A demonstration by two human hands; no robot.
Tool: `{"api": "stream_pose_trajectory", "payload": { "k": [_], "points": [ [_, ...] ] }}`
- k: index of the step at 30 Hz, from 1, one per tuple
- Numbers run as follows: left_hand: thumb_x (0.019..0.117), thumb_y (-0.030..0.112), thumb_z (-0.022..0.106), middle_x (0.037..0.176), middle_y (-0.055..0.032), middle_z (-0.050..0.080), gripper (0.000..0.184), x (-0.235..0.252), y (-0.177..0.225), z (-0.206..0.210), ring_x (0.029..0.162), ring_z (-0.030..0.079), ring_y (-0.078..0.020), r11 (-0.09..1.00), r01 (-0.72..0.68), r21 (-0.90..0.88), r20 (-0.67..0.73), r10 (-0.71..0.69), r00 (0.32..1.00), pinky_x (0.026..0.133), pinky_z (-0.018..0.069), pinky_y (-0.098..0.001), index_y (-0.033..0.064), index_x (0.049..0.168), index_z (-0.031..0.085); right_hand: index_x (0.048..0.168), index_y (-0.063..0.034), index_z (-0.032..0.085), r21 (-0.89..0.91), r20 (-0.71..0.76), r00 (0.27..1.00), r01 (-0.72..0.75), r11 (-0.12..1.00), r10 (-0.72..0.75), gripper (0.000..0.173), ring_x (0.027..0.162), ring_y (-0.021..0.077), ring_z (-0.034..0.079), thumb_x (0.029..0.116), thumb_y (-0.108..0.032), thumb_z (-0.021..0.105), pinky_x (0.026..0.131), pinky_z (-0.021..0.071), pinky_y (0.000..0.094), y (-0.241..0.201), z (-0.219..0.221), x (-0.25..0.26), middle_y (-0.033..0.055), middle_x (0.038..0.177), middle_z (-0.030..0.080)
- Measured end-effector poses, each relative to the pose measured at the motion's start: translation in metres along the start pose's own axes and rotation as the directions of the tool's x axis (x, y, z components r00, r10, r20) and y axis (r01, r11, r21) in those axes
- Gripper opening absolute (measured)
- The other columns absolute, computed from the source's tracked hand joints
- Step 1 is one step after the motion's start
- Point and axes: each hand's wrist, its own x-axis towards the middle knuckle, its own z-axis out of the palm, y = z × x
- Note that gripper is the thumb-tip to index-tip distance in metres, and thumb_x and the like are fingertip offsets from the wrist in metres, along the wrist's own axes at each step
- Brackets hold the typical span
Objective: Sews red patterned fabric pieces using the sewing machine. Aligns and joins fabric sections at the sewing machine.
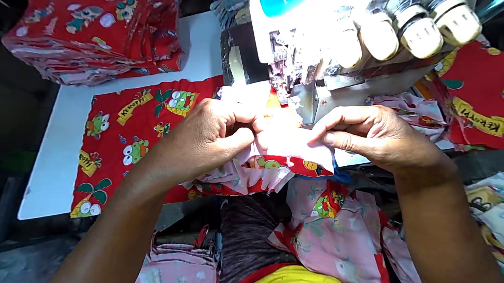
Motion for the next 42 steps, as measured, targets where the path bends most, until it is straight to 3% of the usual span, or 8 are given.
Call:
{"api": "stream_pose_trajectory", "payload": {
  "k": [5,8,12,17,20,25,32,42],
  "points": [
    [0.0939,0.01,0.047,0.075,0.0051,0.057,0.022,0.001,0.003,-0.001,0.071,0.053,-0.0038,0.914,-0.05,0.403,-0.027,0.067,0.997,0.063,0.0393,-0.024,0.014,0.084,0.066,0.108,-0.0034,0.068,-0.187,-0.121,0.989,-0.103,0.977,0.081,0.024,0.066,0.0031,0.06,0.1027,-0.001,0.045,0.054,0.0493,0.0141,-0.011,0.011,-0.002,0.0015,0.092,0.07],
    [0.0931,0.025,0.051,0.078,0.0029,0.058,0.018,0.002,-0.001,0.002,0.071,0.056,-0.0099,0.882,-0.056,0.468,-0.015,0.072,0.997,0.06,0.0403,-0.031,0.0173,0.09,0.067,0.105,-0.008,0.069,-0.293,-0.176,0.984,-0.09,0.952,0.039,0.014,0.078,0.003,0.067,0.1002,-0.009,0.056,0.064,0.0556,0.0159,-0.007,0.023,0.003,-0.0014,0.095,0.072],
    [0.0877,0.039,0.062,0.1,-0.0059,0.065,0.031,0.004,-0.003,0.003,0.087,0.065,-0.0226,0.848,-0.059,0.526,0.037,0.046,0.998,0.065,0.048,-0.0419,0.0179,0.109,0.068,0.117,-0.0119,0.076,-0.465,-0.236,0.97,-0.067,0.883,-0.051,0.025,0.083,-0.0005,0.059,0.093,-0.014,0.069,0.068,0.0501,0.0126,0.006,0.034,0.005,-0.0039,0.095,0.061],
    [0.092,0.043,0.061,0.098,-0.0059,0.059,0.032,0.004,-0.013,0.004,0.089,0.06,-0.0217,0.853,-0.059,0.519,0.016,0.059,0.998,0.07,0.0464,-0.0383,0.0163,0.106,0.071,0.117,-0.0155,0.077,-0.499,-0.302,0.952,-0.109,0.86,-0.055,0.029,0.088,0.0023,0.059,0.0889,-0.021,0.078,0.073,0.0504,0.0161,0.013,0.045,0.006,-0.0031,0.097,0.061],
    [0.0976,0.041,0.059,0.092,-0.0037,0.061,0.031,0.006,-0.015,0.004,0.086,0.059,-0.0163,0.881,-0.064,0.47,-0.033,0.09,0.995,0.072,0.0456,-0.033,0.0136,0.098,0.073,0.105,-0.0117,0.067,-0.445,-0.403,0.915,-0.164,0.88,-0.033,0.023,0.075,0.004,0.061,0.0858,-0.012,0.08,0.061,0.0513,0.0184,0.015,0.054,0.005,-0.0004,0.096,0.063],
    [0.1002,0.036,0.058,0.087,-0.0009,0.061,0.026,0.008,-0.016,0.006,0.084,0.06,-0.0126,0.898,-0.042,0.438,-0.09,0.09,0.992,0.072,0.0444,-0.0324,0.0144,0.092,0.07,0.1,-0.0121,0.068,-0.378,-0.513,0.858,-0.209,0.902,-0.017,0.01,0.062,0.0033,0.061,0.0926,-0.015,0.074,0.05,0.051,0.0168,0.018,0.062,-0.004,-0.0019,0.089,0.066],
    [0.1013,0.037,0.056,0.089,-0.0026,0.064,0.028,0.013,-0.012,0.014,0.083,0.062,-0.0176,0.875,0.01,0.484,-0.133,0.062,0.989,0.068,0.0441,-0.0401,0.0141,0.094,0.069,0.099,-0.0096,0.069,-0.335,-0.546,0.837,-0.188,0.923,-0.028,0.007,0.065,0.0018,0.063,0.0944,-0.012,0.072,0.054,0.0515,0.0143,0.019,0.061,-0.011,-0.0025,0.082,0.069],
    [0.1,0.034,0.056,0.083,-0.0031,0.062,0.025,0.013,-0.012,0.02,0.078,0.061,-0.0174,0.864,0.053,0.501,-0.195,0.054,0.979,0.066,0.0429,-0.0377,0.0137,0.089,0.066,0.101,-0.01,0.067,-0.321,-0.584,0.81,-0.172,0.932,-0.052,0.003,0.058,0.0011,0.058,0.0977,-0.01,0.066,0.05,0.0475,0.0132,0.023,0.061,-0.008,-0.0033,0.077,0.065]
  ]
}}
